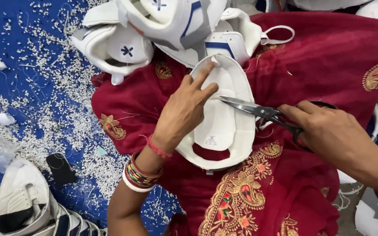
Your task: The person uses scissors to trim excess material from shoe upper components.
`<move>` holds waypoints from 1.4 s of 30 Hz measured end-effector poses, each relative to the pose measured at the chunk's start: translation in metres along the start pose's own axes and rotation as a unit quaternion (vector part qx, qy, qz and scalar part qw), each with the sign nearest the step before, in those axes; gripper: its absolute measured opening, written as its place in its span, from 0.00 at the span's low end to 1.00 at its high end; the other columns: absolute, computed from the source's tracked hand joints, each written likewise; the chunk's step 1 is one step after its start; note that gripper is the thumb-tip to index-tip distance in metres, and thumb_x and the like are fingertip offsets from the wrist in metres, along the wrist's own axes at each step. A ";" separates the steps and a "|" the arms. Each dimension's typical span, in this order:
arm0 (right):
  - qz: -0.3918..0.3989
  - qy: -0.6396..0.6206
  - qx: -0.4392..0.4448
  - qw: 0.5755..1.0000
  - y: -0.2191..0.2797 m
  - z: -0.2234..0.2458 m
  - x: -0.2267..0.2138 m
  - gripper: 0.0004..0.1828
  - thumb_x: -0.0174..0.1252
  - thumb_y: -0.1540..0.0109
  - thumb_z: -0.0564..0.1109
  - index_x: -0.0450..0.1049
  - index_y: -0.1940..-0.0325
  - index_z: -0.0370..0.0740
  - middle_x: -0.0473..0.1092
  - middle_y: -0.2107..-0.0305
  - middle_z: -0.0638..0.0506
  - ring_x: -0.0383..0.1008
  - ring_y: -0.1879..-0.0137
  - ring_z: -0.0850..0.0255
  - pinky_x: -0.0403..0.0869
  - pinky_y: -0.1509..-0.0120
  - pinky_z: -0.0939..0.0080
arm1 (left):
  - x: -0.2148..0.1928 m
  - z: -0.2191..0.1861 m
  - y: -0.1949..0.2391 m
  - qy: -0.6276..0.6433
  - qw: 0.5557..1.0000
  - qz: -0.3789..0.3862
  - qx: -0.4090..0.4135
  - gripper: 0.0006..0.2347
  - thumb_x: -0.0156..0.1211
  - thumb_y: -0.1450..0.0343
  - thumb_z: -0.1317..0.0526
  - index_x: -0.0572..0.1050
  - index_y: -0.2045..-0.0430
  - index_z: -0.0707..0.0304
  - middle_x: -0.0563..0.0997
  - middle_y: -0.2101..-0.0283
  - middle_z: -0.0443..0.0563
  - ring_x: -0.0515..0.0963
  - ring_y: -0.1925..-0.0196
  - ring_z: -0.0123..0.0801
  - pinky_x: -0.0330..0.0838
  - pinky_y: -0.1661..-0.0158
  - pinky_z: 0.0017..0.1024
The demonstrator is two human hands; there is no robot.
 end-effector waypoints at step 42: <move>0.056 0.055 -0.050 0.996 -0.022 0.024 -0.017 0.38 0.63 0.42 0.43 0.64 0.27 0.52 0.71 0.55 0.54 0.80 0.60 0.57 0.80 0.56 0.55 | 0.002 0.022 0.031 0.002 0.992 -0.117 0.055 0.07 0.61 0.29 0.68 0.78 0.59 0.60 0.78 0.58 0.47 0.75 0.50 0.38 0.68 0.49 0.38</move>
Point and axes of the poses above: each hand's wrist, its own y-axis away from the middle knuckle, its own x-axis out of the palm, z = x × y, the point moved 6 cm from there along -y, towards the middle knuckle
